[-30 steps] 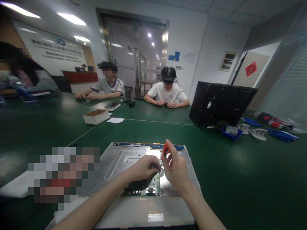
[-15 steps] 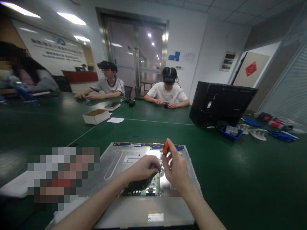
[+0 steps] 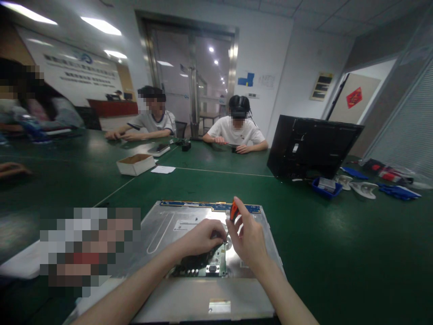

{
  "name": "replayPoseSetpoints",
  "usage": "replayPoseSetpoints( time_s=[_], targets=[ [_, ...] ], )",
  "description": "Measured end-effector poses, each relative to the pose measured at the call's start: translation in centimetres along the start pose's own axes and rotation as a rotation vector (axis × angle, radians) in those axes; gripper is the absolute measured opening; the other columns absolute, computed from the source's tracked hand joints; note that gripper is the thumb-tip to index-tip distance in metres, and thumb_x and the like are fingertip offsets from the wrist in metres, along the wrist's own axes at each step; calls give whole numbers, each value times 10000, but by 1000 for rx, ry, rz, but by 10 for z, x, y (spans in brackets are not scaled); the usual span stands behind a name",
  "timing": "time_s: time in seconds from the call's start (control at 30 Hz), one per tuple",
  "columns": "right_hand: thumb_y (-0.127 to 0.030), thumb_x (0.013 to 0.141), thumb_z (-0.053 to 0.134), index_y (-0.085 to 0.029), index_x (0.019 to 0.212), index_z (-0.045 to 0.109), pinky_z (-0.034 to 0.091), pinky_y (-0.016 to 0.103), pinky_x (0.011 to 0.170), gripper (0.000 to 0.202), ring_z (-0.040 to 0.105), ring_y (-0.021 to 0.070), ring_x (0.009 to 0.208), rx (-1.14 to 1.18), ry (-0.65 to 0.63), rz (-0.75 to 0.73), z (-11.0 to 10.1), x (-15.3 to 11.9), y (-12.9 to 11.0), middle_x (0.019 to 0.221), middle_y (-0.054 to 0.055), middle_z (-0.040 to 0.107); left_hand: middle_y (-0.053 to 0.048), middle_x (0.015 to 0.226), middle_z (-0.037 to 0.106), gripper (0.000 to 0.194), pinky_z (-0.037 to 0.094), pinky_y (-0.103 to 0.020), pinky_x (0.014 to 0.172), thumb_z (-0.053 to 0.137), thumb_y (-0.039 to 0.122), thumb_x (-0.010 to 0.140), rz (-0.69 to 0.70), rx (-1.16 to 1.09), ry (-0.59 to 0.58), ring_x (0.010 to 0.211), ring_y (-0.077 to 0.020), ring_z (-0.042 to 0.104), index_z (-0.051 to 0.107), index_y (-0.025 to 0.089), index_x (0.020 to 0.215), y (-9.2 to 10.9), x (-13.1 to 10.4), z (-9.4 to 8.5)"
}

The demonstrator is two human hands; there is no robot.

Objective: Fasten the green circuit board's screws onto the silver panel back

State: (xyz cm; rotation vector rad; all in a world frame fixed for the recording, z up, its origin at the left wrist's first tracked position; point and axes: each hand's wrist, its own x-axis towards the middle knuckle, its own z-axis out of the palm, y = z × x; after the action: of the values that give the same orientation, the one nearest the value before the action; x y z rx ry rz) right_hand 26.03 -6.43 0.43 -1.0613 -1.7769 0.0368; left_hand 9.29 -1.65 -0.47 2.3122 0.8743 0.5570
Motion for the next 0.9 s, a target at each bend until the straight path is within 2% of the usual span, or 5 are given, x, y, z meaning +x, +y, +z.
replayPoseSetpoints(
  time_s=[0.13, 0.4, 0.67, 0.9],
  targets=[
    [-234, 928, 456, -206, 1443, 258, 415, 194, 399, 553, 536, 112, 474, 30, -15, 14, -1, 0, -3, 700, -9, 600, -41, 789, 719, 220, 462, -232, 709, 573, 38, 703, -11, 2, 4, 735, -167, 631, 738, 145, 800, -1, 0, 1],
    [-280, 890, 534, -208, 1418, 291, 445, 218, 447, 586, 519, 109, 455, -64, 51, 1, 2, -2, 3, 631, -59, 537, -32, 775, 714, 217, 455, -229, 705, 579, 28, 697, -18, -8, -2, 734, -164, 629, 734, 152, 785, -1, 0, 0],
    [-235, 908, 459, -213, 1460, 213, 425, 204, 404, 605, 529, 107, 475, 25, -20, 19, 0, -1, -4, 732, -16, 588, -28, 781, 715, 223, 457, -225, 707, 574, 27, 697, -15, -7, -7, 730, -158, 625, 731, 159, 782, 0, 1, 0],
    [-255, 901, 520, -213, 1423, 267, 436, 207, 425, 582, 522, 105, 456, -21, 39, -6, 2, -2, 1, 667, -40, 569, -44, 787, 714, 218, 458, -232, 705, 573, 29, 699, -4, 5, -2, 736, -169, 628, 733, 141, 794, -1, 0, 0]
  ],
)
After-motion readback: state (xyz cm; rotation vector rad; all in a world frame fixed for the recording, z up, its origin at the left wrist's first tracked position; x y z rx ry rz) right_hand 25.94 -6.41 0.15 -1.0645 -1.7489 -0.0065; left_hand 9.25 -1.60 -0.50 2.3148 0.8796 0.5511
